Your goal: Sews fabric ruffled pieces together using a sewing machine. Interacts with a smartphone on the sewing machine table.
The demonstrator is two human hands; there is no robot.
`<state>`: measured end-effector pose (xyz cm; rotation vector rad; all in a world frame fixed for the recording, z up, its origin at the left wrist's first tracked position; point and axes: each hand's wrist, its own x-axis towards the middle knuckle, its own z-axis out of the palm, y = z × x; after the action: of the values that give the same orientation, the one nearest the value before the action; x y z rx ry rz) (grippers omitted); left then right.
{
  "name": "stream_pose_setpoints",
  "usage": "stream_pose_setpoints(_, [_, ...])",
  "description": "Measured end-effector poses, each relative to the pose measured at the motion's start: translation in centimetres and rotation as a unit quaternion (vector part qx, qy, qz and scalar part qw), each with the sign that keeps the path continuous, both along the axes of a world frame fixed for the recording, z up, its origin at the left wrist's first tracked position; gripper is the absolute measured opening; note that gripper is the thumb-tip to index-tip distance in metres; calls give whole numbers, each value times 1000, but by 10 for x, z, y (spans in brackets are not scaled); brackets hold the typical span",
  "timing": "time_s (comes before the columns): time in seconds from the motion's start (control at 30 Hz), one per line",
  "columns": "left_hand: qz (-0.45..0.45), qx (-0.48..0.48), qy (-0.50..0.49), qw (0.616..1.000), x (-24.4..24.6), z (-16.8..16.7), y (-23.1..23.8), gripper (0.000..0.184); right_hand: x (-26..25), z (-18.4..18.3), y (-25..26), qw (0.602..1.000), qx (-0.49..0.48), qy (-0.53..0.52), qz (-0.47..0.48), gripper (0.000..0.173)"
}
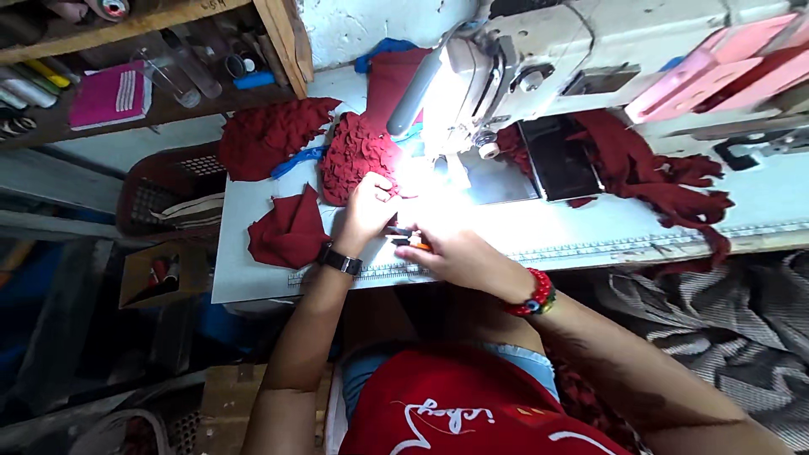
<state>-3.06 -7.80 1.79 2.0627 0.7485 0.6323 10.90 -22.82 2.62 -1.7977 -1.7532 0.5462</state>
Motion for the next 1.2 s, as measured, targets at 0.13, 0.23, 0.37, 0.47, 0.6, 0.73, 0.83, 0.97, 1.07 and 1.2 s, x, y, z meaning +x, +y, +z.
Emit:
stream_pose_setpoints(0.13, [-32,-100,-64,992,-9,-2,7,24,28,10,6,955,-138,261,-17,34])
stream_pose_setpoints(0.23, [-32,-179,-88,979,-11,2,9,27,41,5,16,862,-246,441,-32,40])
stream_pose_setpoints(0.37, [-80,-250,-129,956,-13,2,13,29,49,10,36,827,-296,477,-44,34])
stream_pose_setpoints(0.47, [-99,-298,-130,940,-13,5,13,33,49,13,46,824,-304,478,-32,34])
stream_pose_setpoints(0.6, [-127,-348,-135,919,-10,5,13,34,46,11,56,832,-291,471,36,38])
stream_pose_setpoints(0.73, [-145,-354,-123,916,-7,6,12,35,43,8,64,827,-291,479,41,42])
stream_pose_setpoints(0.83, [-152,-374,-135,905,-2,5,15,37,41,5,66,832,-272,481,46,43])
stream_pose_setpoints(0.97, [-167,-376,-134,901,-1,3,16,44,39,6,63,831,-258,491,36,39])
stream_pose_setpoints(1.07, [-175,-370,-76,909,-16,5,6,52,45,11,53,843,-254,464,99,41])
stream_pose_setpoints(1.2, [-207,-361,-24,909,-63,24,-18,39,41,23,39,970,-39,209,119,47])
